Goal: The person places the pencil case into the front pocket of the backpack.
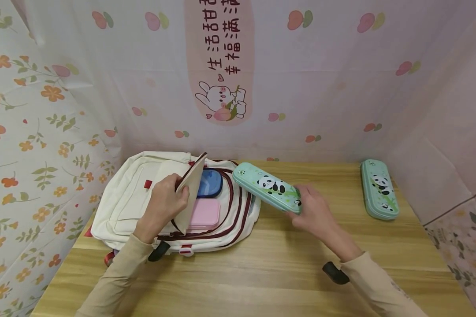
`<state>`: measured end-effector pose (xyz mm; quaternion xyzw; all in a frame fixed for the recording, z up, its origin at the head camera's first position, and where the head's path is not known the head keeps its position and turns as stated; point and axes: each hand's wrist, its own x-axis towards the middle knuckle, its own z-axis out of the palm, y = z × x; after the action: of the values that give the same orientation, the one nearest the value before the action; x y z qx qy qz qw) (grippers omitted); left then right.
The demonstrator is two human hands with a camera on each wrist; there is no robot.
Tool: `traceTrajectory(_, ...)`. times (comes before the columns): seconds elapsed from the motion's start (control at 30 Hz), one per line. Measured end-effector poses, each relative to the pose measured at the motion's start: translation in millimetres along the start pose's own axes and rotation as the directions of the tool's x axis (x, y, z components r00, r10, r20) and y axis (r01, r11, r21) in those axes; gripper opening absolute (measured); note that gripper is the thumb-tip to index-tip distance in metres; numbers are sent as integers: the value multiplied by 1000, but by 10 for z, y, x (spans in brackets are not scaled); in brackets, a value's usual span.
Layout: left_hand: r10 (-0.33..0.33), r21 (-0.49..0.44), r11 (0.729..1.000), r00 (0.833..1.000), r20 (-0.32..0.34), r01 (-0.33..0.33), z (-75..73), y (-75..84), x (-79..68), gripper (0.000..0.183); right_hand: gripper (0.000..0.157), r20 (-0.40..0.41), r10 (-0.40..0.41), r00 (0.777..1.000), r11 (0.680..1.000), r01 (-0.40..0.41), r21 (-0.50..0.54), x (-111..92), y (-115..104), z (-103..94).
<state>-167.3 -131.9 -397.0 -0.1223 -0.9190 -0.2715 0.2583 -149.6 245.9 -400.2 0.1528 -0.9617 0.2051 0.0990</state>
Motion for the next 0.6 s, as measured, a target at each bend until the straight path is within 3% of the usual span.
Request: traceTrajectory(0.6, -6, -6, 1000, 1000, 8, 6, -24, 30, 32, 11, 69, 148, -155, 977, 981, 135, 138, 74, -293, 145)
